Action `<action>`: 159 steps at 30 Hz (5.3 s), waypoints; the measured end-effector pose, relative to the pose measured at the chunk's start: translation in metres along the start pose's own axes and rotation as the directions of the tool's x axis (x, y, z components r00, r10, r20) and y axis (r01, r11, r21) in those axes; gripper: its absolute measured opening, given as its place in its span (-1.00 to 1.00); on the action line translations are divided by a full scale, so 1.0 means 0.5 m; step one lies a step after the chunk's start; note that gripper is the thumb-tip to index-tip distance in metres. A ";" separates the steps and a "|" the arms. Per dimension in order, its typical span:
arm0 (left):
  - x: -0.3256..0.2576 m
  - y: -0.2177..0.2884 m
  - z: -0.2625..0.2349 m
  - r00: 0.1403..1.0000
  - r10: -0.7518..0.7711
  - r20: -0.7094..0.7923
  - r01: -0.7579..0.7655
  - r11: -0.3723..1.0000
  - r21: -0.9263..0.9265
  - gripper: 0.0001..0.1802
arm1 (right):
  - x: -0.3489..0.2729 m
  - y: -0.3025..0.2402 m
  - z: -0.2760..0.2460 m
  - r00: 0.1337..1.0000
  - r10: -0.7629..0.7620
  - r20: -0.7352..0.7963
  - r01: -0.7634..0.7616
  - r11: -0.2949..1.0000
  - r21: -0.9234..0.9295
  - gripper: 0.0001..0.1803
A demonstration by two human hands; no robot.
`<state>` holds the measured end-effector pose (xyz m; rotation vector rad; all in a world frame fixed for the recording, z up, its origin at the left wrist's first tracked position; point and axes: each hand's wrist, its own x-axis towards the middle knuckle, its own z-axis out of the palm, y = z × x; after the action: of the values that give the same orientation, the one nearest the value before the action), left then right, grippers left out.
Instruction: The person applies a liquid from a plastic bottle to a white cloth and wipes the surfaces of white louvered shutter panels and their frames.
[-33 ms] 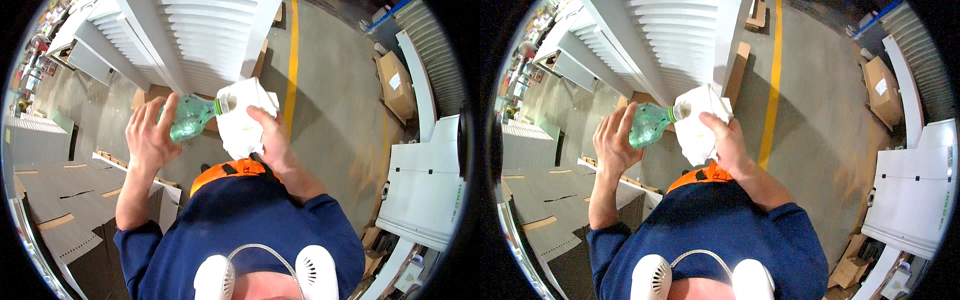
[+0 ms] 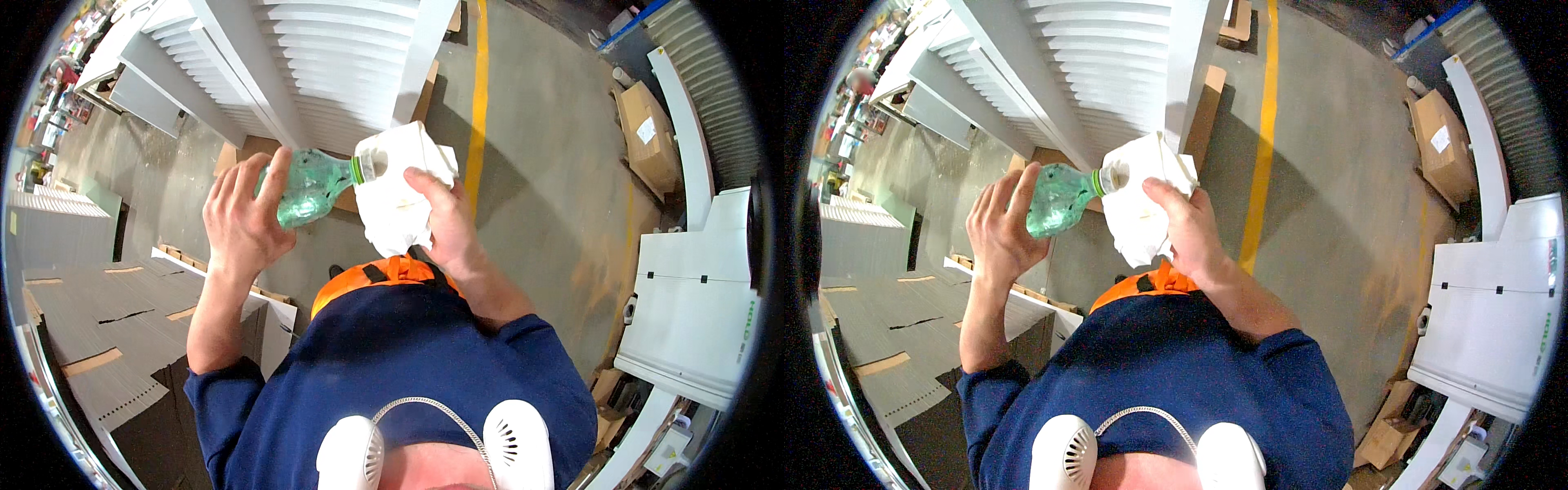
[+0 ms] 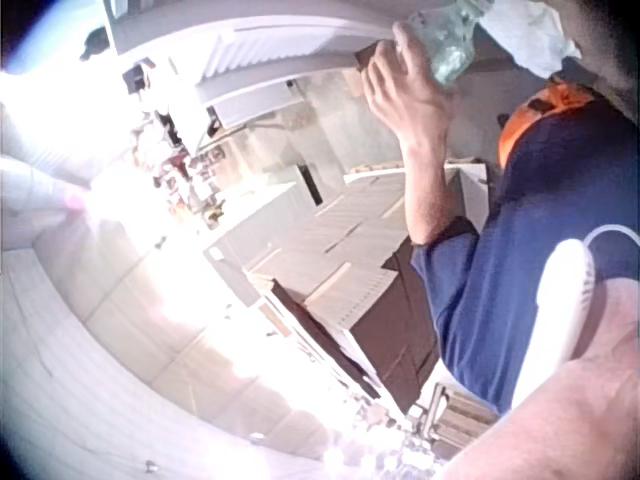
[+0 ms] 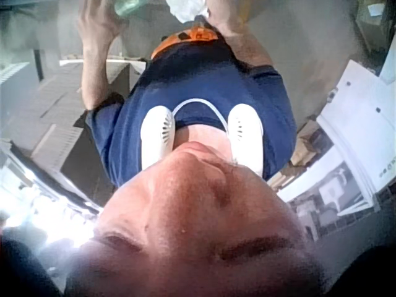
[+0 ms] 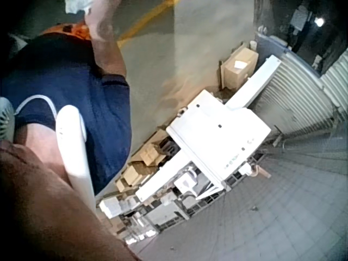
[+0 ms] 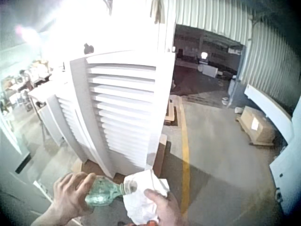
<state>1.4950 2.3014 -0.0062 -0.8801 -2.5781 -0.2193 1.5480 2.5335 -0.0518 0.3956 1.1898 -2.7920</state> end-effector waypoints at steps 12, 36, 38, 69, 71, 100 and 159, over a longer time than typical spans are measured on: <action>0.055 0.015 -0.026 0.989 0.138 0.050 -0.145 0.974 0.171 -0.15 | 0.007 -0.013 -0.007 0.999 0.032 -0.019 -0.032 0.999 0.005 -0.58; 0.144 0.071 -0.077 0.886 0.371 0.277 -0.462 0.737 0.493 -0.36 | 0.029 -0.001 -0.017 0.992 0.111 -0.055 -0.104 0.988 0.111 -0.60; 0.145 0.071 -0.075 0.878 0.389 0.278 -0.478 0.719 0.505 -0.39 | 0.030 -0.001 -0.015 0.991 0.115 -0.064 -0.107 0.988 0.113 -0.60; 0.104 0.075 -0.100 0.912 0.272 0.307 -0.400 0.751 0.525 -0.45 | 0.031 0.008 -0.009 0.956 0.270 0.116 -0.289 0.933 0.212 -0.61; 0.108 0.072 -0.094 0.915 0.270 0.298 -0.391 0.774 0.498 -0.44 | 0.034 0.005 -0.013 0.947 0.302 0.111 -0.320 0.921 0.224 -0.61; -0.302 0.047 0.137 0.436 -0.868 0.239 0.573 0.062 -0.817 -0.08 | 0.369 -0.327 -0.040 0.068 -0.033 0.997 0.070 -0.997 -0.038 -0.63; -0.233 0.051 0.141 0.535 -0.790 0.301 0.558 0.063 -0.827 -0.05 | 0.348 -0.399 -0.009 0.166 -0.115 0.979 -0.130 -0.987 -0.094 -0.43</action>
<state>1.5713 2.2766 -0.1190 0.3431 -2.2710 -1.9666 1.3468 2.6802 0.0379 0.4982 -1.8722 -0.6878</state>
